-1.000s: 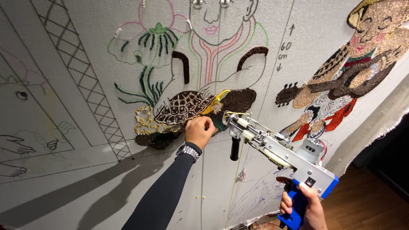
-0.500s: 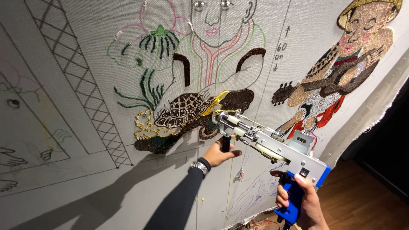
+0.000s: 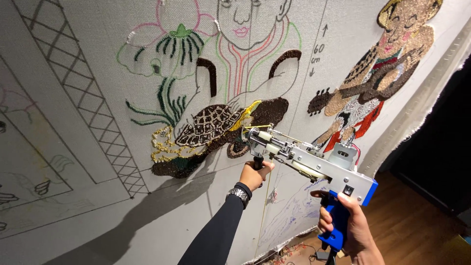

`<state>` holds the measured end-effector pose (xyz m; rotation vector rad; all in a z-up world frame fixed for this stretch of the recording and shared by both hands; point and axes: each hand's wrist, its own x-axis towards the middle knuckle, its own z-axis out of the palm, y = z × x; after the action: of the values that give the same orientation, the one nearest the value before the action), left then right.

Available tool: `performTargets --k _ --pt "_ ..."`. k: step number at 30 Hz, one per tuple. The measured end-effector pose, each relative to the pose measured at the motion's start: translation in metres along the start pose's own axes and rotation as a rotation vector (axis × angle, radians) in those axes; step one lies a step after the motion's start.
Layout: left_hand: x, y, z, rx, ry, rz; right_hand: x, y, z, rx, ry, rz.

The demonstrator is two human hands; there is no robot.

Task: The person uses a tufting gun to apply yarn to a canvas, following a pre-drawn design. They guide the gun across the fabric, occasionally stopping to pull away excess yarn by hand and check the texture of the tufted area.

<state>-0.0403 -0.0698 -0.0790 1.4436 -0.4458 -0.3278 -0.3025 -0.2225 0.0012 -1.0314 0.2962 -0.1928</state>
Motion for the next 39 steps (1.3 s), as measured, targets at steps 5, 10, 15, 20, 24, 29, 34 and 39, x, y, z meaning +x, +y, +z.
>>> performTargets --k 5,10,15,20,24,29,34,39 --pt "0.004 -0.014 -0.003 0.049 -0.038 0.048 -0.001 0.002 -0.001 0.023 -0.028 0.003" --pt "-0.015 0.013 -0.007 0.000 -0.120 0.019 0.001 0.005 -0.027 0.017 -0.040 -0.015" --pt "-0.041 0.034 -0.006 -0.003 -0.040 0.019 0.022 0.020 -0.073 0.096 -0.270 -0.030" --pt "-0.061 0.019 -0.006 0.043 0.063 0.152 0.045 0.018 -0.083 -0.197 0.128 -0.169" --pt "-0.080 0.009 -0.005 -0.062 0.203 0.158 0.029 -0.022 -0.011 -0.831 0.483 -0.934" --pt "-0.099 -0.005 0.005 -0.120 0.266 0.204 0.023 -0.058 0.114 -1.284 0.099 -1.196" --pt "-0.118 -0.019 0.007 0.147 0.296 0.376 0.062 -0.058 0.164 -1.441 -0.411 -1.090" --pt "-0.126 -0.029 0.008 0.141 0.219 0.305 0.092 -0.051 0.164 -1.497 -0.645 -0.475"
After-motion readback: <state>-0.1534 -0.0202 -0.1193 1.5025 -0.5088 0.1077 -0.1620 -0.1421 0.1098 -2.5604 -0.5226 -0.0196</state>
